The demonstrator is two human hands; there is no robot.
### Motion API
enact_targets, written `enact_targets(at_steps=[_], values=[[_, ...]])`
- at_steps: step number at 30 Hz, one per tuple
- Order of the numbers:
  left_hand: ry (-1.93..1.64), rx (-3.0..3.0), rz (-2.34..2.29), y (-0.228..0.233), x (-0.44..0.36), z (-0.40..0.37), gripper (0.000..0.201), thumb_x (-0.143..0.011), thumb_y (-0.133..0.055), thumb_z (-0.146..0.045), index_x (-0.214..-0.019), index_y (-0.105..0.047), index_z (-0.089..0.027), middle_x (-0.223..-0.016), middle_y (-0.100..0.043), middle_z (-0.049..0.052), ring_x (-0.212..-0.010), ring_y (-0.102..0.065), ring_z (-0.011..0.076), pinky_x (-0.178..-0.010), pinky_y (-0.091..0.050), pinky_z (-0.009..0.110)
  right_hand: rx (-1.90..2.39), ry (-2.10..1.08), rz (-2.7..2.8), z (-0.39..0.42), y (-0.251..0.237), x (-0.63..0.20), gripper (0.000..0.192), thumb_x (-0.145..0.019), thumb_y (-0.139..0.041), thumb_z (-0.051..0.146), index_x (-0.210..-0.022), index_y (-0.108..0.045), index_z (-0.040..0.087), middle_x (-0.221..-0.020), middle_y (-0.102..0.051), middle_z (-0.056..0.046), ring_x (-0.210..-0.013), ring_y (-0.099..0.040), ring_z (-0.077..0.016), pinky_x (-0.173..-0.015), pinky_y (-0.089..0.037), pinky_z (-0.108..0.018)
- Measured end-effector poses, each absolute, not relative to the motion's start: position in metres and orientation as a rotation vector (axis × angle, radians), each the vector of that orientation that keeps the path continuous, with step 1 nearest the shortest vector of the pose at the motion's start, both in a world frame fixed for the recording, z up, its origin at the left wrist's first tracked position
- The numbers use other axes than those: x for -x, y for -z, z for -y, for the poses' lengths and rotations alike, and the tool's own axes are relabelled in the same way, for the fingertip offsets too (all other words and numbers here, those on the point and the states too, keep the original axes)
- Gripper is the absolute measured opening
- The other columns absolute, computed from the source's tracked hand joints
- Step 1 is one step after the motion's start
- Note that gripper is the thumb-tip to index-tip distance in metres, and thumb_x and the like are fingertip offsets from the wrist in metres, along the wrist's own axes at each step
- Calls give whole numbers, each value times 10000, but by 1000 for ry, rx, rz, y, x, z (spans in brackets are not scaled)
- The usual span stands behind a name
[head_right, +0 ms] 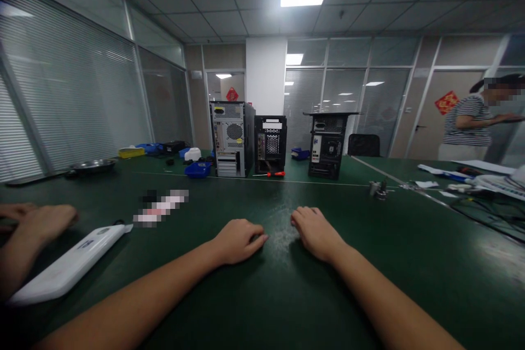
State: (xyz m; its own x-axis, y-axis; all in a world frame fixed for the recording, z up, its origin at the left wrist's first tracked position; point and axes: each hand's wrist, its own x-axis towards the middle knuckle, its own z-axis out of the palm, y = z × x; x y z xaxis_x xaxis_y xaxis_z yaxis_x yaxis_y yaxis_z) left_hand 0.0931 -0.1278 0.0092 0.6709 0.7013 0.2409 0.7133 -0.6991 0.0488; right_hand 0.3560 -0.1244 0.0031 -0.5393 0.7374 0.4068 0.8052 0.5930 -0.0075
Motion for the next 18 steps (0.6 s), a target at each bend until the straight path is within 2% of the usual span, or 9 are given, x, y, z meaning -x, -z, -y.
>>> enact_targets(at_steps=[3,6,11,18], values=[[338,2746,1345,-8,-87,121,378,-953,-386,-482,-952,-667,-230,-860,-702,82,-767,-650,235,-677,-462,327,1419,221,2314,106,6,-396,302,-984,-315,350,-915,-574,209,-906,-615,-60,-881,-529,-204,-923,-375,-442],[283,2703,1486,-6,-82,115,349,-934,-418,-464,-890,-658,-215,-859,-691,92,-787,-654,243,-697,-481,341,1653,76,2111,91,14,-434,343,-968,-311,415,-914,-591,225,-926,-640,-59,-923,-549,-221,-929,-379,-455],[234,2723,1475,-3,-80,111,353,-933,-402,-458,-870,-647,-212,-856,-685,98,-774,-653,250,-703,-493,360,1904,-54,1803,76,23,-480,368,-942,-287,411,-875,-597,224,-944,-669,-88,-927,-591,-262,-854,-421,-472],[201,2714,1458,-2,-81,109,362,-937,-390,-464,-883,-646,-213,-855,-689,100,-787,-660,256,-732,-500,374,1908,-125,1559,64,33,-504,412,-927,-307,430,-916,-654,210,-949,-716,-85,-855,-649,-218,-792,-477,-360]])
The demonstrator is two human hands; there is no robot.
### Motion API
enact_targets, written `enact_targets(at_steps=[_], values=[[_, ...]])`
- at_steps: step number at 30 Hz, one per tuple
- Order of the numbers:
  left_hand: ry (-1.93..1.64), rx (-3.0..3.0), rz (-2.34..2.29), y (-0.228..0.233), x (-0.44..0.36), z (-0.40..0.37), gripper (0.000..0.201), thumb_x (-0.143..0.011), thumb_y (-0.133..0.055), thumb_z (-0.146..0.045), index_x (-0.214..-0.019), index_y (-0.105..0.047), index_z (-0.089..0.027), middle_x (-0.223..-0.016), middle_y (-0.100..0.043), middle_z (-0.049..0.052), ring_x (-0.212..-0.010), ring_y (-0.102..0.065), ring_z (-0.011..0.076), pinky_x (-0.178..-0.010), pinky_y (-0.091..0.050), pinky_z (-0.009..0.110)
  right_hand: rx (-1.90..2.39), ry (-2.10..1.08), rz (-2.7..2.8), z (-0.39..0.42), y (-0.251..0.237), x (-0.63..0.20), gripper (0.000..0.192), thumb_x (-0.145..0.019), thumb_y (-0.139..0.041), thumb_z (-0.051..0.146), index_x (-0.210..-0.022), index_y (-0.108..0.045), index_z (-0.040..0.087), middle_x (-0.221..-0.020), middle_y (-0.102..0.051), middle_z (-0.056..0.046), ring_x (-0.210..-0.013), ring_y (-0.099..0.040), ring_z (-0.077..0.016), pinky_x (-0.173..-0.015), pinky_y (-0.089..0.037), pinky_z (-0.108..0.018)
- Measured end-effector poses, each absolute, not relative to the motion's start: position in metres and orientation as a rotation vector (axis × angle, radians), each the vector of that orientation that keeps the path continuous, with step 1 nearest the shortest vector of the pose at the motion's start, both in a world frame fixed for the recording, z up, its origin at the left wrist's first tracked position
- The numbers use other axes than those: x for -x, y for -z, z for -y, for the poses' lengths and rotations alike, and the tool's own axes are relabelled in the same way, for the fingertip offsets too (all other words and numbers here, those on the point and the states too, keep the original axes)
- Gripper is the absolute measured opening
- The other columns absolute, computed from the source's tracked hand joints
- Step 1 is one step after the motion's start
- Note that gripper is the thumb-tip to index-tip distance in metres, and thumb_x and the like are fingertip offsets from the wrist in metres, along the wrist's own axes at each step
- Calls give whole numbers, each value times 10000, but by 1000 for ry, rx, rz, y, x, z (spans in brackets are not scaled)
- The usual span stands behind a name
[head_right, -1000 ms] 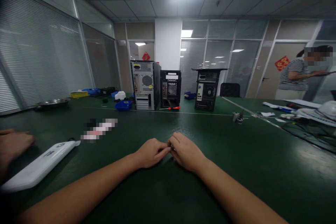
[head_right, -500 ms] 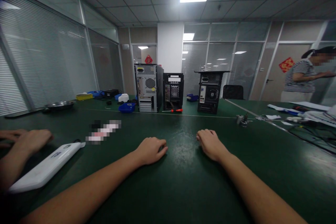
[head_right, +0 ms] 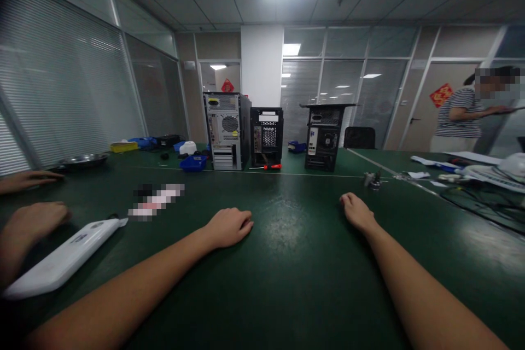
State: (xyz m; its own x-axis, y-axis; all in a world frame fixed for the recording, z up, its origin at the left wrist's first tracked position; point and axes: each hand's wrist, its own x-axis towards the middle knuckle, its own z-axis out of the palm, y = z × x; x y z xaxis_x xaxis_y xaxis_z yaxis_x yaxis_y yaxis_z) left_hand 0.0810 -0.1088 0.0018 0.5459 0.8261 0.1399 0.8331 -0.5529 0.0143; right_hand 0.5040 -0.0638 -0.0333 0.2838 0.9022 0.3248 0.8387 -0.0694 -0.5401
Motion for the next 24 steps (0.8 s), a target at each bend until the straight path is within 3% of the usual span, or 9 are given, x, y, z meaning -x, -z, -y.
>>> enact_targets(at_steps=[8,12,15,24], values=[[210,2740,1450,-5,-82,111,351,-942,-403,-456,-883,-648,-212,-836,-686,88,-740,-658,240,-682,-498,346,1826,-50,1353,81,10,-517,438,-824,-536,505,-1097,-716,215,-1087,-722,-97,-978,-657,-266,-842,-475,-379],[218,2738,1446,-5,-81,110,348,-943,-400,-452,-881,-644,-211,-831,-684,87,-726,-649,233,-671,-489,341,1824,-20,1362,94,-1,-528,420,-744,-671,494,-1035,-748,201,-1031,-731,-116,-950,-660,-272,-838,-465,-384],[210,2749,1432,-5,-81,110,357,-944,-390,-460,-883,-641,-214,-836,-683,87,-723,-646,232,-663,-484,340,1857,2,1458,97,-1,-531,447,-756,-657,536,-1008,-766,184,-1041,-726,-145,-962,-651,-304,-829,-458,-410],[207,2763,1423,-3,-80,108,372,-948,-381,-475,-888,-638,-213,-838,-682,82,-723,-643,225,-655,-479,329,1902,-5,1620,87,8,-527,393,-788,-606,476,-1058,-754,232,-1023,-741,-74,-921,-669,-275,-810,-490,-389]])
